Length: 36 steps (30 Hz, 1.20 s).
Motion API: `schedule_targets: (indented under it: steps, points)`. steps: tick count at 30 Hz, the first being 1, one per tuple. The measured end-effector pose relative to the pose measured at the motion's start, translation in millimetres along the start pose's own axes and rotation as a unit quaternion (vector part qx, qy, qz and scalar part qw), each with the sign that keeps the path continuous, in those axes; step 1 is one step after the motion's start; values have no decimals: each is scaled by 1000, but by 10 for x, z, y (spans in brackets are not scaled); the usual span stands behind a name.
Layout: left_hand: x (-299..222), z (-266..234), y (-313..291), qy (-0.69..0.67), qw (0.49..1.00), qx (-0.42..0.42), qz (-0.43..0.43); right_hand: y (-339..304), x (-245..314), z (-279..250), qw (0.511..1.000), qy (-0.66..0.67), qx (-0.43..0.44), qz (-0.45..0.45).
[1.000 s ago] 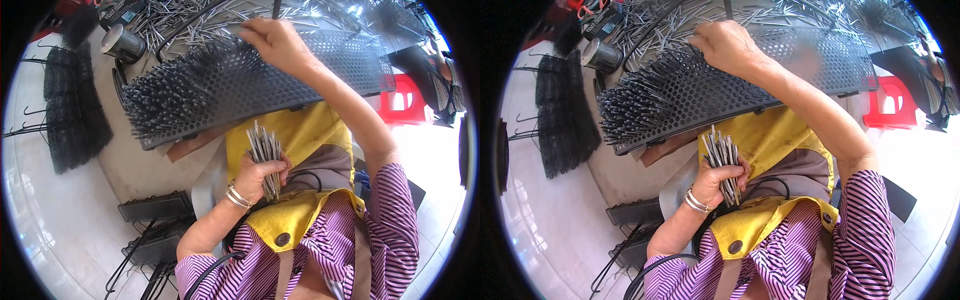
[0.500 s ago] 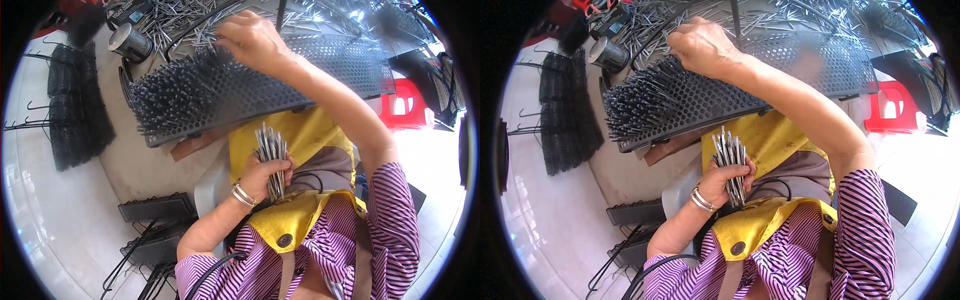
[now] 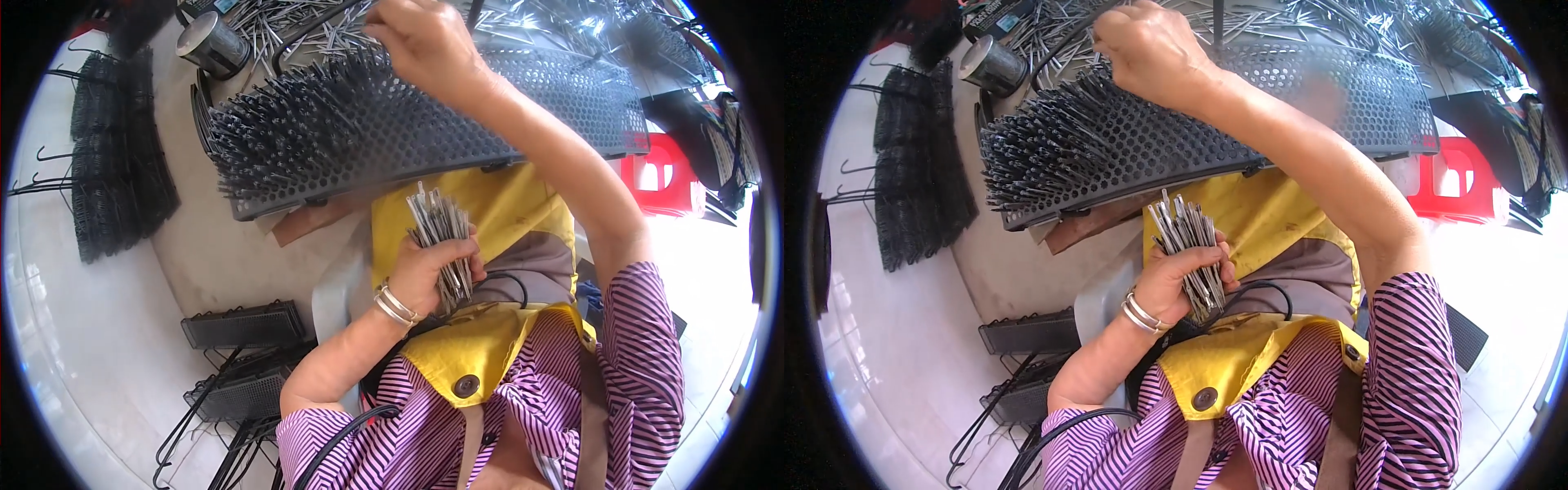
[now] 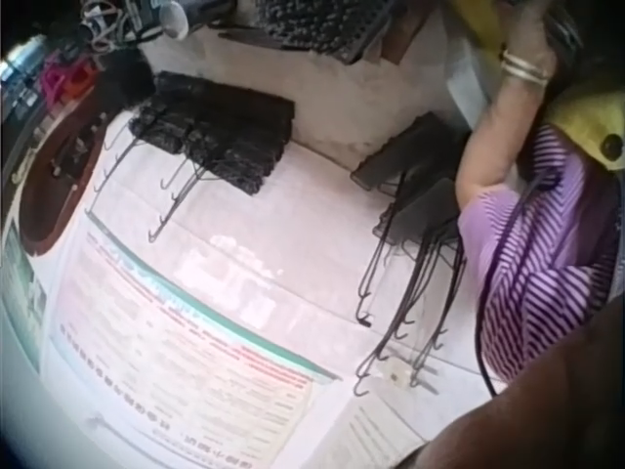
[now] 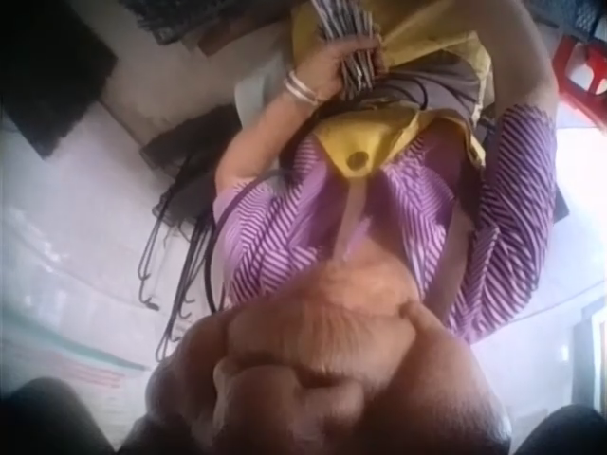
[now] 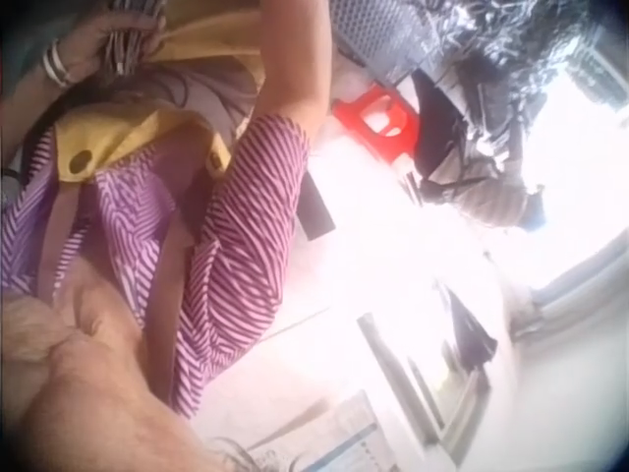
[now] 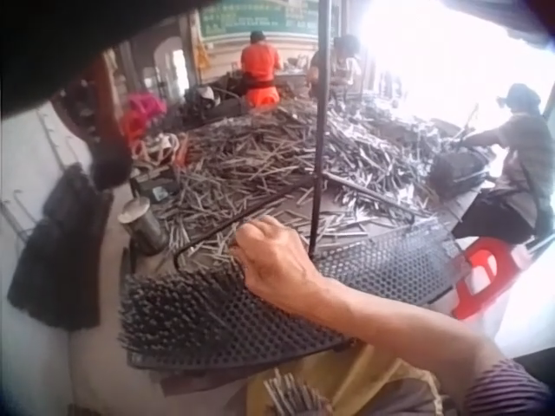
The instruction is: The recorder is inserting thin metal rods into a black plastic mesh to assemble a rack.
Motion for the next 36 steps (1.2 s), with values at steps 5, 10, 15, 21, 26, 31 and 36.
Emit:
schedule_targets:
  steps: [5, 10, 15, 21, 26, 31, 36]
  points:
    - [43, -1, 3, -7, 1000, 3, -14, 48, -12, -115, 999, 12, -4, 44]
    - [8, -46, 13, 23, 999, -25, -12, 6, -5, -117, 1000, -28, -7, -9]
    - [-65, 4, 56, 28, 999, -10, 25, -25, -243, -31, 986, -56, 102, 118]
    - [-107, -56, 76, 54, 997, -10, 51, -227, 392, -334, 989, -118, 85, -42]
    - [-112, -58, 34, 63, 996, 15, 63, -1122, 686, -535, 917, 102, 221, 318]
    - [-19, 128, -38, 101, 992, 77, -10, -1761, 821, -395, 639, 376, 135, 657]
    - [-32, 129, 5, 105, 993, 43, 7, -1836, 694, -477, 648, 412, -17, 641]
Point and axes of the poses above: each hand's wrist, its own y-axis towards the middle knuckle, its own z-axis out of the palm, x = y × z, the point moved 7 cm from there along y, towards the middle knuckle, and after that the axes turned 9 degrees about y, right-handed, at the moved point
